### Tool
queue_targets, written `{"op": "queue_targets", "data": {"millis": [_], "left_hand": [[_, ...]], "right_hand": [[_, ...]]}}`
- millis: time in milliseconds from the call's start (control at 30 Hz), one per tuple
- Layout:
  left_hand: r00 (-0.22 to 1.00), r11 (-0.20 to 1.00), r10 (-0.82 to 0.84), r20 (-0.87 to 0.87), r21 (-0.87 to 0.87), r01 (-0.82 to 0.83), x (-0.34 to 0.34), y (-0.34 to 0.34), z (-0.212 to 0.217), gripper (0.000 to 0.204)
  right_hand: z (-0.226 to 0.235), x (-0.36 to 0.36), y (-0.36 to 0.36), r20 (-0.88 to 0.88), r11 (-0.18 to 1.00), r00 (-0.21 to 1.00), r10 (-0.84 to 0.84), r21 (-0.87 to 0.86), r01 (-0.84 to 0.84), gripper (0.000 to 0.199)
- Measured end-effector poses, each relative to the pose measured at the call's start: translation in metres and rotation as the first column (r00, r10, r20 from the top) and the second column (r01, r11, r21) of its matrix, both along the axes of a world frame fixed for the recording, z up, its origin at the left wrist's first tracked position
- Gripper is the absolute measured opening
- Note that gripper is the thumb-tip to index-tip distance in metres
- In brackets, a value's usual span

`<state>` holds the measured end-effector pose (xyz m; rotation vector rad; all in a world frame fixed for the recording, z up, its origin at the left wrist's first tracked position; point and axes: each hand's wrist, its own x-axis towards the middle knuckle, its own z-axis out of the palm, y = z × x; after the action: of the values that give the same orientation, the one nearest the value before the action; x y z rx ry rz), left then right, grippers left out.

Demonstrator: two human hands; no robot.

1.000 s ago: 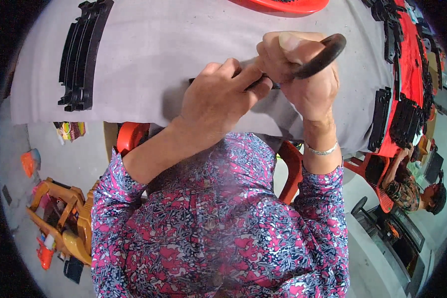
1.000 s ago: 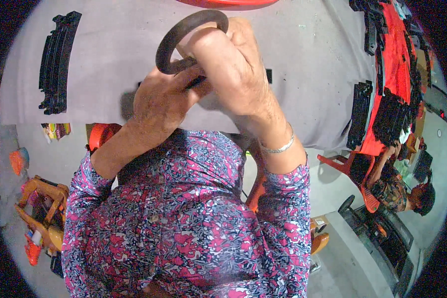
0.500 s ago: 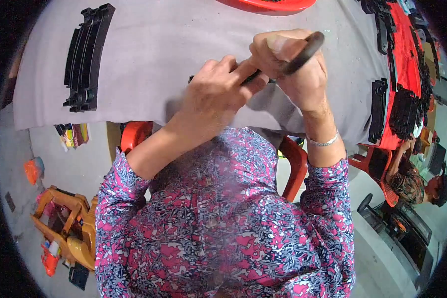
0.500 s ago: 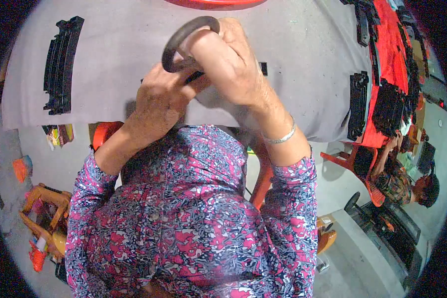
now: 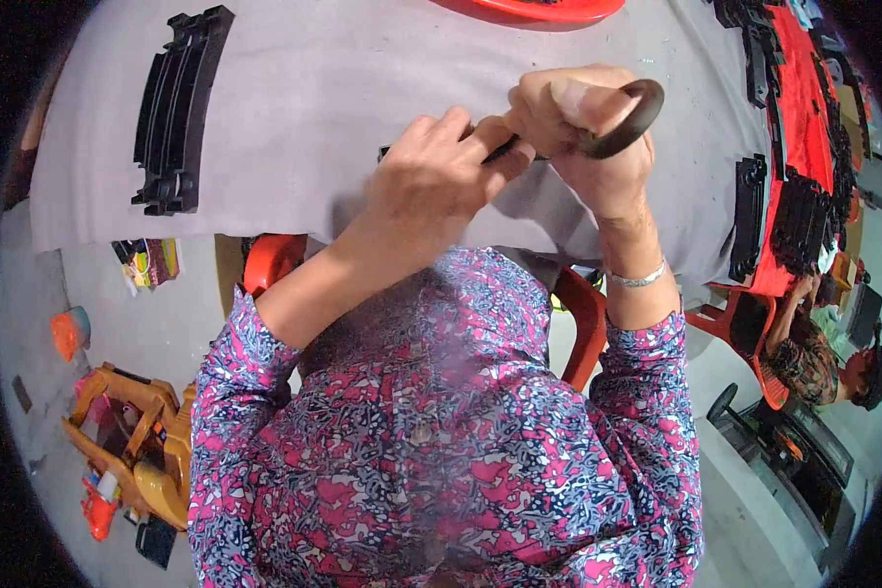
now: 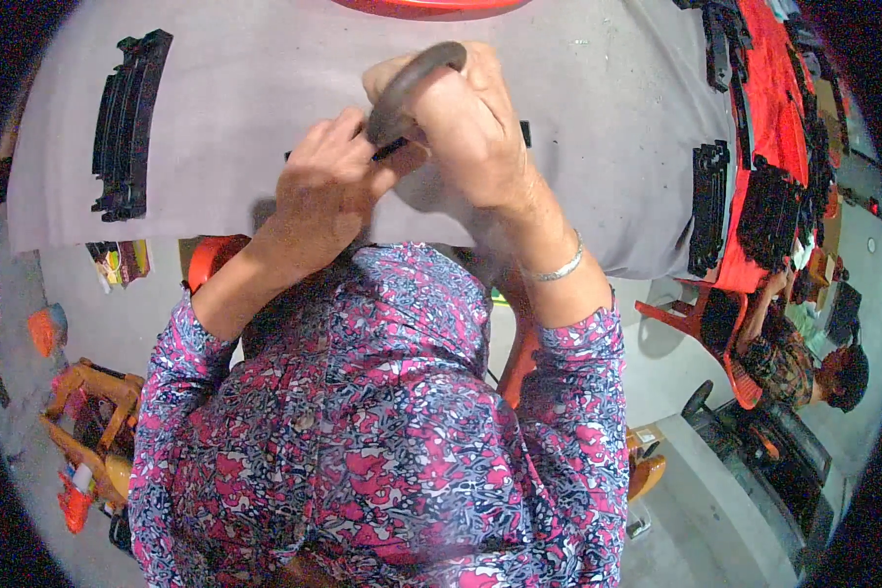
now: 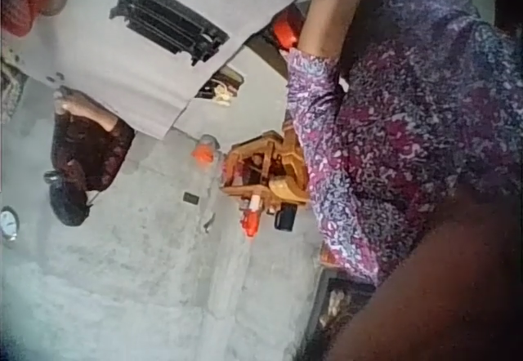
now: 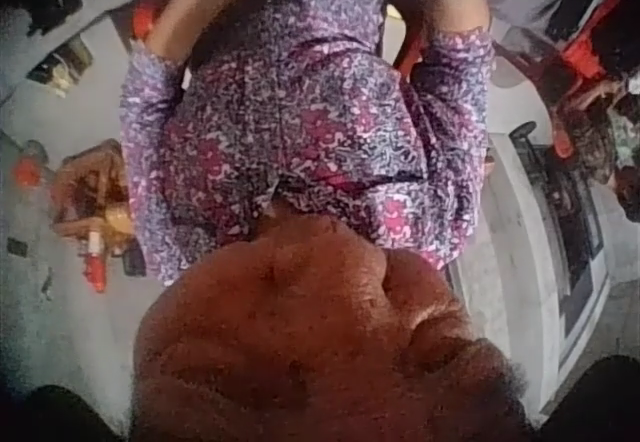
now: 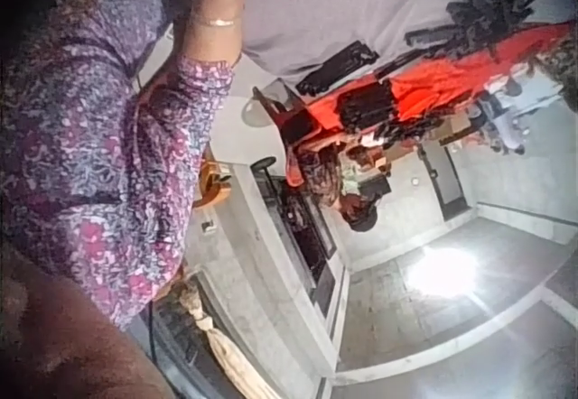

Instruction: The person assembles small parts into plastic housings by hand, using a metal probe tool to manipulate the small parts from a tray into the housings.

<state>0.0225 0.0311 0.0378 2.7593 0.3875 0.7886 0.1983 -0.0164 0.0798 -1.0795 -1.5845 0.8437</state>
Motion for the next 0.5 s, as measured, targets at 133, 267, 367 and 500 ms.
{"op": "queue_targets", "data": {"millis": [133, 267, 367, 500], "left_hand": [[0.999, 0.998, -0.037, 0.029, 0.047, 0.036, 0.003, 0.002, -0.007, 0.027], [0.997, 0.999, -0.054, -0.055, 0.005, 0.054, 0.002, 0.002, -0.003, 0.037], [0.999, 1.0, -0.027, -0.033, 0.001, 0.028, 0.003, 0.001, -0.004, 0.038], [0.998, 1.0, 0.009, -0.064, -0.002, -0.009, 0.003, 0.001, -0.001, 0.037]], "right_hand": [[0.008, -0.012, -0.002, -0.204, 0.971, 0.959, -0.197, -0.177, 0.162, 0.037], [0.004, -0.009, -0.004, -0.465, 0.955, 0.847, -0.256, -0.256, 0.148, 0.047], [-0.006, 0.002, -0.013, -0.532, 0.941, 0.786, -0.315, -0.284, 0.185, 0.046], [-0.018, 0.015, -0.021, -0.762, 0.974, 0.607, -0.226, -0.193, 0.121, 0.048]]}}
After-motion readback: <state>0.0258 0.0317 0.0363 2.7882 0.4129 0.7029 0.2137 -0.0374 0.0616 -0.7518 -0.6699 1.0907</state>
